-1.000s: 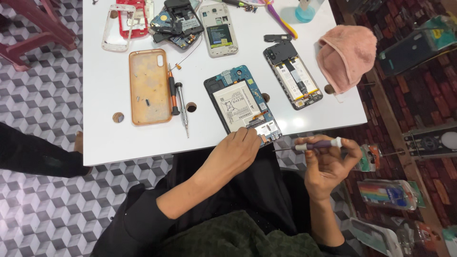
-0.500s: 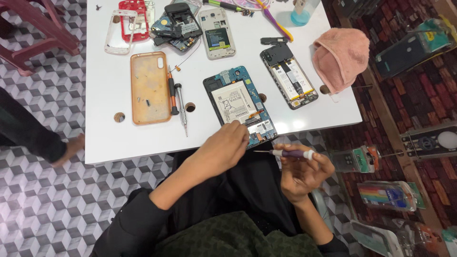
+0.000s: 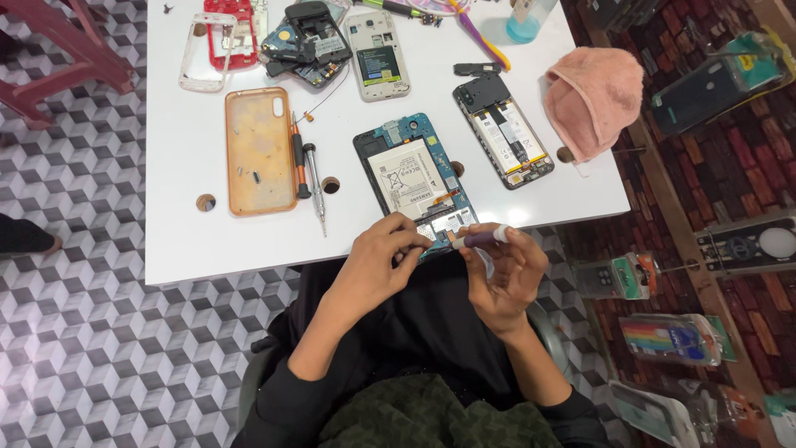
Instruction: The person disassembles a smartphone, removes the motherboard, and cleans it with a toothbrush. They then reinsert the motherboard into the phone chassis and secure it with screws using a screwdriver.
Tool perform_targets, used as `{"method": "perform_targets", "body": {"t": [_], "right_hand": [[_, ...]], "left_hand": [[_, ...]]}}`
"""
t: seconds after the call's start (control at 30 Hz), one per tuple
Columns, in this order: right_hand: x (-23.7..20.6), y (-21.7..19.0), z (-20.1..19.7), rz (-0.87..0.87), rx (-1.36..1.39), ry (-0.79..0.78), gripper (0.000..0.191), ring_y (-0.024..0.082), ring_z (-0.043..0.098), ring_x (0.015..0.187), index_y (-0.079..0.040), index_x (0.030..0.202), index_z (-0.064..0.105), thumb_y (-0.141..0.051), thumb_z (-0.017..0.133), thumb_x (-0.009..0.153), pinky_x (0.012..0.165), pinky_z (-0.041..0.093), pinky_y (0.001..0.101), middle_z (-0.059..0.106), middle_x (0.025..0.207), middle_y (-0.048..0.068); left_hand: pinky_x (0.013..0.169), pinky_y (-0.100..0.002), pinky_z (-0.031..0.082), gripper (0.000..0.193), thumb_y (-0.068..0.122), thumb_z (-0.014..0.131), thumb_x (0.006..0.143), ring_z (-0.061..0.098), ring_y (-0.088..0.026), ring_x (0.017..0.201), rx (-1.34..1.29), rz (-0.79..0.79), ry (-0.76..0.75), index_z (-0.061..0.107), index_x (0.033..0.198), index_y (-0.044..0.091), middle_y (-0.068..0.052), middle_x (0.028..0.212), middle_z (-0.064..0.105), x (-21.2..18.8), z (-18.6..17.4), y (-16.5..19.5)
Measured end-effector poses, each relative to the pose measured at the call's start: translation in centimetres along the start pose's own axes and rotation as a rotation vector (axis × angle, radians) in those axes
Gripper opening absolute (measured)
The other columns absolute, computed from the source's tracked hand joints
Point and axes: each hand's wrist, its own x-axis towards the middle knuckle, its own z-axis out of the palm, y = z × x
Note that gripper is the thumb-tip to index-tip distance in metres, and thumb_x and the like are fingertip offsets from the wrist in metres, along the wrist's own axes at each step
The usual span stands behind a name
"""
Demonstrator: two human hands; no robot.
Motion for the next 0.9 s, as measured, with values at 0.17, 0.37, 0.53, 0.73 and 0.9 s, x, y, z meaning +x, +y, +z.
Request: {"method": "perform_targets", "body": {"t": [0.17,0.37,0.53,0.73,0.9], "right_hand": [[0.8,-0.6,0.3,-0.035,-0.035,-0.047,0.063,0.028,0.072,0.109,-0.011,0.145,0.029,0.014,0.063,0.099,0.094,0.064,0.0353,0.061,0.125,0.025],[2.6,-1.2,0.1,-0.091,-0.064,-0.246,0.063,0.025,0.073,0.106,-0.009,0.144,0.033,0.016,0.065,0.096,0.092,0.062,0.0333,0.066,0.121,0.02],[3.9,-1.0,-0.2,-0.033,0.075,-0.347,0.062,0.023,0.07,0.1,-0.011,0.14,0.039,0.018,0.065,0.092,0.087,0.061,0.031,0.064,0.12,0.019],[4.0,-0.2,-0.4,-0.027,0.186,-0.347,0.054,0.018,0.068,0.099,-0.012,0.119,0.041,0.017,0.072,0.087,0.082,0.061,0.0258,0.055,0.115,0.017],[5.0,0.4,-1.3,0.0,0.393,-0.518,0.047,0.026,0.073,0.105,-0.011,0.12,0.042,0.021,0.058,0.09,0.083,0.064,0.0311,0.064,0.113,0.018]], "left_hand": [[0.065,-0.031,0.056,0.015,0.004,0.07,0.087,0.066,-0.018,0.07,-0.012,-0.023,-0.007,0.076,0.101,0.006,-0.006,0.094,0.063,-0.1,-0.1,-0.1],[0.068,-0.032,0.056,0.02,-0.002,0.07,0.085,0.067,-0.019,0.075,-0.011,-0.024,-0.031,0.073,0.103,0.005,-0.006,0.096,0.062,-0.1,-0.3,-0.1],[0.07,-0.032,0.057,0.021,-0.002,0.071,0.083,0.068,-0.019,0.078,-0.034,-0.003,-0.016,0.07,0.103,0.004,-0.007,0.097,0.061,-0.1,-0.5,-0.1],[0.068,-0.033,0.055,0.015,0.002,0.07,0.088,0.066,-0.02,0.075,-0.04,0.001,-0.019,0.07,0.103,0.004,-0.007,0.097,0.06,-0.2,-0.6,-0.1],[0.069,-0.032,0.055,0.018,0.0,0.07,0.086,0.066,-0.02,0.077,-0.024,-0.011,-0.033,0.069,0.103,0.004,-0.007,0.099,0.06,-0.1,-0.7,-0.1]]}}
